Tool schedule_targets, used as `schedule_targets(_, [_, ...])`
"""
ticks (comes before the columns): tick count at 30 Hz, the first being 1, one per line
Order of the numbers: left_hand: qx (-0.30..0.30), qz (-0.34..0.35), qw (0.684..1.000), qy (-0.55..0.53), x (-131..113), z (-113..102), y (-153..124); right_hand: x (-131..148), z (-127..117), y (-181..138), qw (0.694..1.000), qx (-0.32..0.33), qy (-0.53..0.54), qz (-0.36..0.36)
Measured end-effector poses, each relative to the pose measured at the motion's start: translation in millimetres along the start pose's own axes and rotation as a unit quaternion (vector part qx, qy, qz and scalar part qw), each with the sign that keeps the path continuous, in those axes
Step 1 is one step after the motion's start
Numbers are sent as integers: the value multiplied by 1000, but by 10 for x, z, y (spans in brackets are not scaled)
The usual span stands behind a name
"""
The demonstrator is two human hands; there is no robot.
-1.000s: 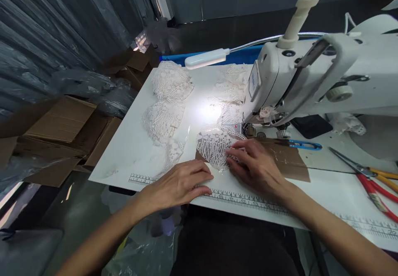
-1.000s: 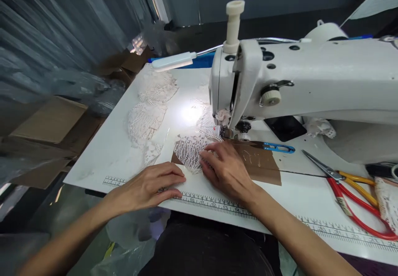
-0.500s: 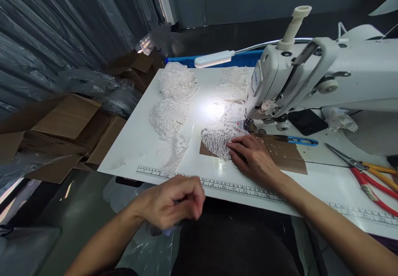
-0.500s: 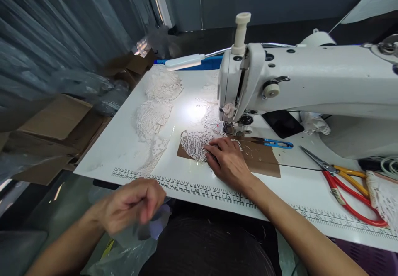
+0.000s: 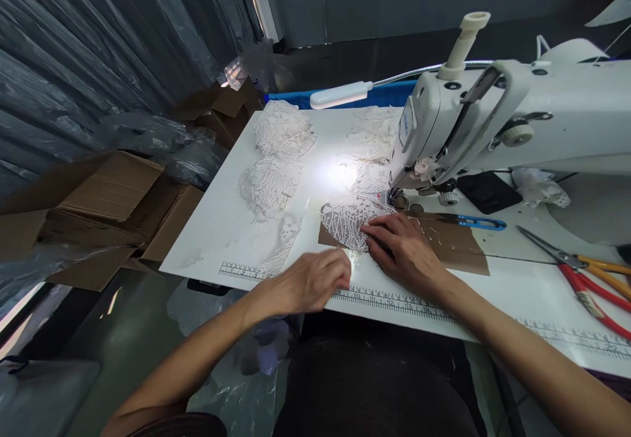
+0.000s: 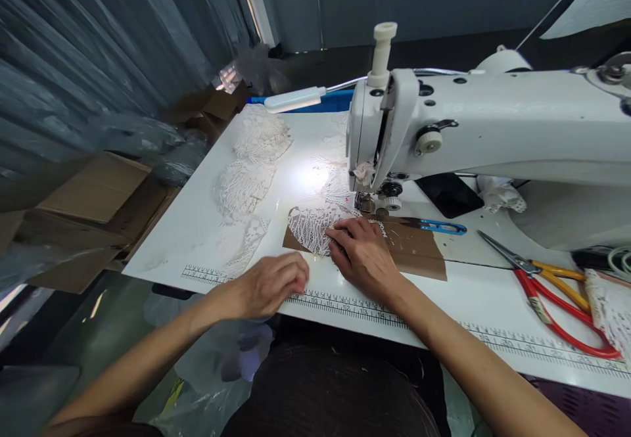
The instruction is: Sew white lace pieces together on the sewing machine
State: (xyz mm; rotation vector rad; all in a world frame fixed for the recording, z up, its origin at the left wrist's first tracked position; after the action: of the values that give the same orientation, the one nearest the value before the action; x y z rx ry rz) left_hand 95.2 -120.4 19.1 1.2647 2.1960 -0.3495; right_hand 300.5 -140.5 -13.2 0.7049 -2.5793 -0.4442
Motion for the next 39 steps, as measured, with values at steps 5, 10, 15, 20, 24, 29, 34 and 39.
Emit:
schedule_targets(5, [255,80,924,-275,-495,-100,-280,8,-2,-13,1000,5,9,-12])
schedule_targets(10, [165,58,939,-296,-512,-250,-298,4,-8,-14,1000,6,6,10])
schedule_targets(15, [110,20,959,-260,-329,-364,-214,-2,4,-17,999,7,4,32])
schedule_targets(20, [-8,-161,985,-56,-156,-236,-57,-48,40,-45,997,-30,0,67])
schedule_targets(24, [-127,-196,972,25,-141,33,129,-66,59,-61,997,-33,-1,66])
schedule_targets(29, [-205,-195,948,145,-162,328,348,-49,46,-63,998,-20,-13,65])
schedule_targets(34, [-192,-150,955,169,-143,392,427,-36,36,-66,998,-18,-19,60])
schedule_targets(39, [-81,-99,992,-15,-173,99,197,-32,36,-67,997,-32,-28,57])
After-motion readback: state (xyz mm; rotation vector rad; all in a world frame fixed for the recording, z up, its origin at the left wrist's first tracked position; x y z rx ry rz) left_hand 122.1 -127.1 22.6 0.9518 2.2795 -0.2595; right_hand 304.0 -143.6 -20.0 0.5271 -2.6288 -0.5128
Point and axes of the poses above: each hand's wrist, its own y-axis towards the middle knuckle, its own z-axis out of the palm, x = y × z, the point moved 2 cm from there along y, towards the middle knuckle, and after that the axes turned 11 degrees about -z, right-handed, at the moved point
